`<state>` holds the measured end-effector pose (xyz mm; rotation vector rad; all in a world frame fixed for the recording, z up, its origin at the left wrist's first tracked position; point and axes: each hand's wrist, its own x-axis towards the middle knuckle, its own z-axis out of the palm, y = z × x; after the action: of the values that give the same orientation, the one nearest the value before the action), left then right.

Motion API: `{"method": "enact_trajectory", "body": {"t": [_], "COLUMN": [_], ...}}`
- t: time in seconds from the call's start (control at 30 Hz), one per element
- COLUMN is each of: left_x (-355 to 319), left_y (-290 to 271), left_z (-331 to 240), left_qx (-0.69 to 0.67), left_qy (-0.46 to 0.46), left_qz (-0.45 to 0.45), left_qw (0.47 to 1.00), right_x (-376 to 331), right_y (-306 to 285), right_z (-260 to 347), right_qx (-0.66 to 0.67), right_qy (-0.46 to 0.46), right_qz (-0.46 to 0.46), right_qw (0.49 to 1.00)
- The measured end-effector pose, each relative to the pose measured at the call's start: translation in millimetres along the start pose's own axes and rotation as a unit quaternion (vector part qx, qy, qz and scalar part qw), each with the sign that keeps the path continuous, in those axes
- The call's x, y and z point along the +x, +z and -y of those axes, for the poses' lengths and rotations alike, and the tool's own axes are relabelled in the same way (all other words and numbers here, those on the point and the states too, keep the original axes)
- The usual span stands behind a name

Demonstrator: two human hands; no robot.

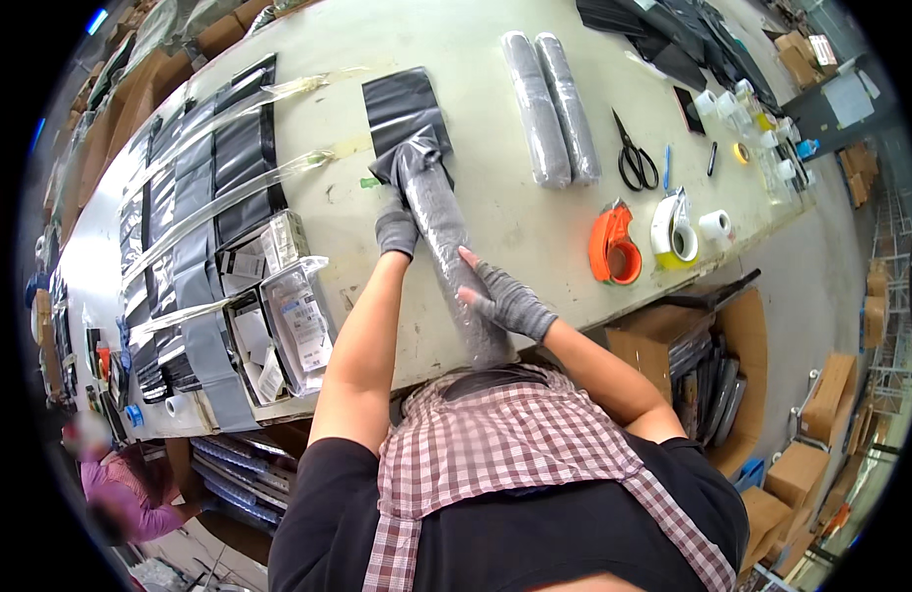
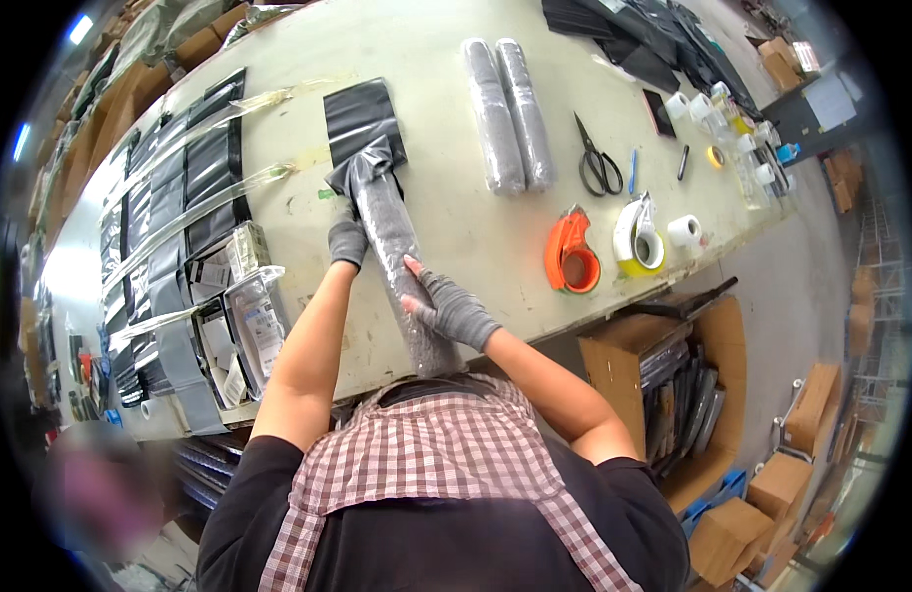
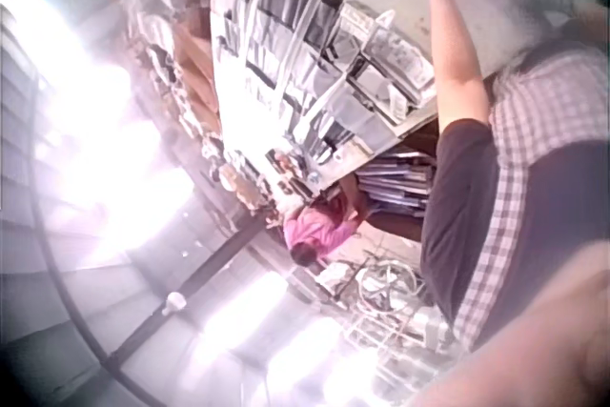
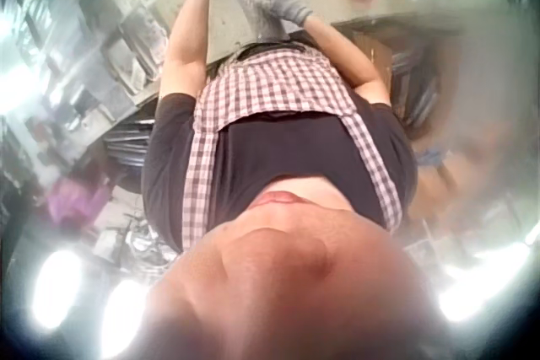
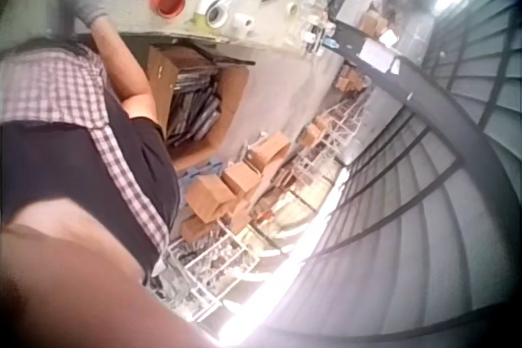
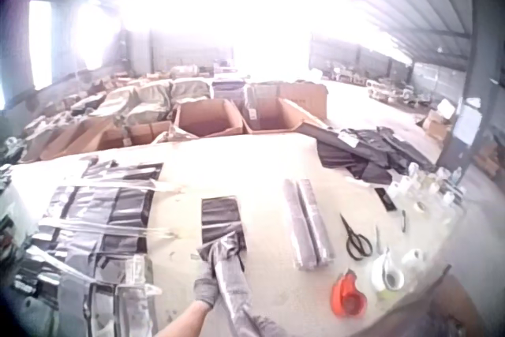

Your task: The person takes several grey foam cylinders from a large cardboard box, places a black plastic sleeve over each one, attaches a label to the sleeve, and secures it with orange tape by hand.

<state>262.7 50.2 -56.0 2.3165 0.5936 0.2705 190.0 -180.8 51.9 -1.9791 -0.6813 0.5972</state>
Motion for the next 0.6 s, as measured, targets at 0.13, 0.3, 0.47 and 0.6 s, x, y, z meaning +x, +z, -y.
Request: {"method": "enact_trajectory", "body": {"t": [0.13,0.3,0.47,0.6], "left_x": [-5.7,-14.8,-171.9,-195.8], "left_y": [-20.0,-35.1,-16.8,-24.1], "left_z": [-14.6,-17.9,21.6,-0.5], "left_qx": [0.047,0.093,-0.091,0.014], "left_qy": [-0.050,-0.068,0.031,-0.068], "left_qz": [0.041,0.151,0.225,0.344], "left_qw": [0.997,0.982,0.970,0.936], "right_x": [86.2,142.1,-23.1,-86.2], "right_y": [13.3,-3.1,-6.0,-7.7], "right_z": [-28.2,-66.8,-42.9,-62.0], "right_qx": [-0.059,-0.238,-0.264,-0.168], "right_qy": [0.085,0.026,0.029,0.206], "right_qz": [-0.226,-0.161,0.037,0.058], "right_qw": [0.969,0.957,0.963,0.962]}}
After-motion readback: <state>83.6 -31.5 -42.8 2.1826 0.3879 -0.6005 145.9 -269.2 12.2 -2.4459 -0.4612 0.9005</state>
